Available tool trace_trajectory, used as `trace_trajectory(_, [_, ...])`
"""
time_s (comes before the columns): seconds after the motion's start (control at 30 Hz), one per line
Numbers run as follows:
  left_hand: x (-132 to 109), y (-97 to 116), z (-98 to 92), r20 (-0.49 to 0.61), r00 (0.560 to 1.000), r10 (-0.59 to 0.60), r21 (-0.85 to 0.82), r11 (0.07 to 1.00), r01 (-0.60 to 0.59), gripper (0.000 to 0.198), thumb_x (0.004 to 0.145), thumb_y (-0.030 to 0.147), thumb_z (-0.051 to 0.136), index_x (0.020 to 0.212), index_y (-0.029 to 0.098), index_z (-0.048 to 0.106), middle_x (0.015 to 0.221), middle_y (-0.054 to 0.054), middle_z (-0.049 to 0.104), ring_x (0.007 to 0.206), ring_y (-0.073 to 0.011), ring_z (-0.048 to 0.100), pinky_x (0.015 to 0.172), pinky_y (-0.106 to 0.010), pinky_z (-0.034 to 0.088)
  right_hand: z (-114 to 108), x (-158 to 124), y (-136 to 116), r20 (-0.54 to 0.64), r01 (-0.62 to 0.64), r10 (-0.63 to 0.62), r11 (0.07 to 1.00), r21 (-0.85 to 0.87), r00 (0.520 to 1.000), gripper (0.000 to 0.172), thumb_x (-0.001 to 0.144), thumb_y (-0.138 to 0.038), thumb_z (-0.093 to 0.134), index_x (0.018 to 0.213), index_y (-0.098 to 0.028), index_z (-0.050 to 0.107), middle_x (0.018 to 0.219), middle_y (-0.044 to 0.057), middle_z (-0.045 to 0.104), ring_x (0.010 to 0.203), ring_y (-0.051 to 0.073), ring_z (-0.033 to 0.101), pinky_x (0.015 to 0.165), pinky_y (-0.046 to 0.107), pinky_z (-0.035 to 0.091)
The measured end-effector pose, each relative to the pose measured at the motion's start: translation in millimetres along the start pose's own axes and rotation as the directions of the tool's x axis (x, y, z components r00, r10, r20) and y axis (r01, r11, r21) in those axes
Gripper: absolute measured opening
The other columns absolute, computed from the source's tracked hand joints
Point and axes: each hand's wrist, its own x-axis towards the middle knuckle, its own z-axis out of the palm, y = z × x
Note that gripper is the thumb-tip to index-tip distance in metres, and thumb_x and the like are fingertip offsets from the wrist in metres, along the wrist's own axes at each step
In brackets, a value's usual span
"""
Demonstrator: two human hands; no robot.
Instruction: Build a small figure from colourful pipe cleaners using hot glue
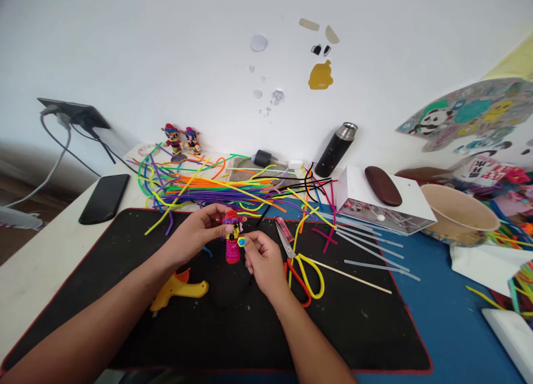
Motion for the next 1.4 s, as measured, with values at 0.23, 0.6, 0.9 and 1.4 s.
trace_trajectory(0.23, [0.5,-0.2,-1.3,0.017,1.000,0.010,0.019,1.000,-0.010,0.042,0.072,0.039,0.092,0.100,0.021,0.067,0.093,0.000,0.072,0.084,-0.0189,0.066,0.079,-0.033,0.054,0.0,0.3,0.6,0.004,-0.001,0.001,1.000,0.011,1.000,0.044,0.088,-0.063,0.074,0.093,-0.020,0.067,0.048,-0.009,0.045,0.041,0.009,0.035,0.039,0.021,0.023])
trace_trajectory(0.6, [0.0,2.2,-0.6,-0.010,1.000,0.013,0.022,1.000,-0.013,0.047,0.069,0.043,0.095,0.099,0.020,0.067,0.091,0.000,0.071,0.082,-0.0185,0.065,0.076,-0.032,0.053,0.0,-0.3,-0.2,0.008,-0.007,0.007,1.000,-0.006,1.000,0.049,0.090,-0.062,0.072,0.107,-0.016,0.074,0.050,-0.008,0.047,0.041,0.010,0.038,0.039,0.022,0.024])
trace_trajectory(0.9, [2.3,3.6,-5.8,-0.053,0.998,0.040,0.042,0.998,-0.037,0.048,0.069,0.046,0.094,0.100,0.021,0.067,0.088,0.001,0.070,0.081,-0.0191,0.065,0.075,-0.032,0.053,-1.5,0.5,-0.6,-0.032,-0.002,0.002,1.000,-0.003,0.999,0.050,0.090,-0.063,0.072,0.108,-0.016,0.073,0.050,-0.008,0.046,0.042,0.009,0.037,0.039,0.021,0.024])
trace_trajectory(1.4, [2.3,0.2,-5.2,-0.055,0.998,0.037,0.042,0.999,-0.035,0.046,0.068,0.041,0.096,0.098,0.021,0.068,0.085,0.001,0.071,0.080,-0.0184,0.065,0.076,-0.032,0.055,0.3,0.0,0.5,0.005,0.011,-0.011,0.999,0.034,1.000,0.051,0.089,-0.065,0.073,0.106,-0.017,0.068,0.050,-0.009,0.048,0.039,0.009,0.037,0.038,0.022,0.021])
